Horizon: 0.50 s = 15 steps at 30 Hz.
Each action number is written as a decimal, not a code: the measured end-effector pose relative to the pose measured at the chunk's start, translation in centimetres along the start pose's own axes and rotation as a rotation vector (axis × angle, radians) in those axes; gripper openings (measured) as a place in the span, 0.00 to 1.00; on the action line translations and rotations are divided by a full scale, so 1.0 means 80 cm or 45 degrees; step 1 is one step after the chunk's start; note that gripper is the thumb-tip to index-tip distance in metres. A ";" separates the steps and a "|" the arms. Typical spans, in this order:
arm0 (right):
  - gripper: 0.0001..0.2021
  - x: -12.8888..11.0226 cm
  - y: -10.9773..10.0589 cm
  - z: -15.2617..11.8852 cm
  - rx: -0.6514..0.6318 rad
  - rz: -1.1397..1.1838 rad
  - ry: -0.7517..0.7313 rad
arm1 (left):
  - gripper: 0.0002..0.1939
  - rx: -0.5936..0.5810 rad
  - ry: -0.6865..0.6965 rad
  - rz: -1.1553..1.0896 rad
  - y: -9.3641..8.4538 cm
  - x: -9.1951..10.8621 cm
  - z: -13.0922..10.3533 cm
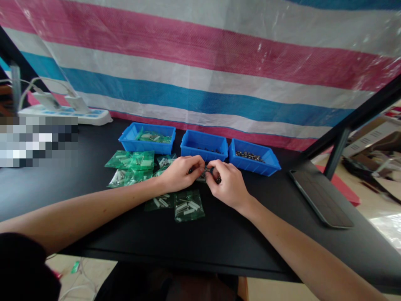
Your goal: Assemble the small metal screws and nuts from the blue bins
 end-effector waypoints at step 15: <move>0.04 0.002 0.000 0.001 0.025 -0.018 0.010 | 0.04 0.010 -0.035 -0.006 0.000 -0.001 0.001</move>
Point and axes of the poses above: each hand's wrist, its own z-axis towards the middle knuckle, its own y-axis out of the palm, x = y × z, the point moved 4 cm from there along z, towards the middle knuckle, and after that the axes turned 15 degrees about y, right-handed, at the moved point
